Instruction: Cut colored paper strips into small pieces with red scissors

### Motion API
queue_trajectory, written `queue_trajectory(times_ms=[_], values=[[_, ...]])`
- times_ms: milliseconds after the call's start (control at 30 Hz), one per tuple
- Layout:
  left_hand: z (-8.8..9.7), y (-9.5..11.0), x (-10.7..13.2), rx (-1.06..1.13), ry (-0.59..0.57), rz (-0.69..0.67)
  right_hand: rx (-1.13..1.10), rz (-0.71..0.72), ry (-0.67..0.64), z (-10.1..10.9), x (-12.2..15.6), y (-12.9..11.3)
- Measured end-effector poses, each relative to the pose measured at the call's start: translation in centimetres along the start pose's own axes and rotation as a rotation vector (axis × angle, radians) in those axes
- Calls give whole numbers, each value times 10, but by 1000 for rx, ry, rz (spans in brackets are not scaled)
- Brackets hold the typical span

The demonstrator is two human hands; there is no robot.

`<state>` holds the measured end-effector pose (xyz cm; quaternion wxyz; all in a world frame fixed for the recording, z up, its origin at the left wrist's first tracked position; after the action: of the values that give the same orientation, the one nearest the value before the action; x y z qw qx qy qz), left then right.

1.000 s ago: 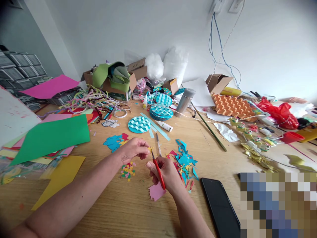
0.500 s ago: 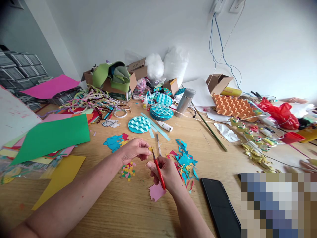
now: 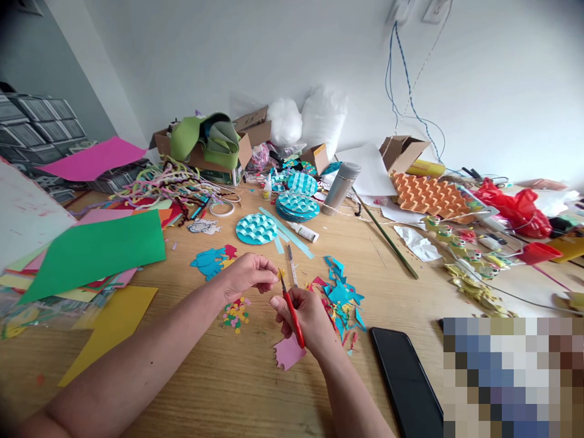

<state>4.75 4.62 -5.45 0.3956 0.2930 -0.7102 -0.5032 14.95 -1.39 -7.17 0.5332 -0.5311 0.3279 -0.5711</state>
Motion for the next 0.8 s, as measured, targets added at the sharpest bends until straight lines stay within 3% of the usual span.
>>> queue_trajectory(times_ms=[400,800], values=[[2,-1,-1,53,23,-10,11,-16,-4,-1,2,-1],[3,4,1,-42,41,-13,11,-21,-3,0,1,3]])
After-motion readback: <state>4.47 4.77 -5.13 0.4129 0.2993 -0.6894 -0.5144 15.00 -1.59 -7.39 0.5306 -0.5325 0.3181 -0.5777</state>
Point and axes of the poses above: each hand's wrist, its own x-axis away from the middle knuckle, its own z-axis out of the back of the hand, y = z × x, the point moved 8 cm from there along -x, towards the middle knuckle, and after that the axes turned 3 degrees about x, right-handed, at the moved point
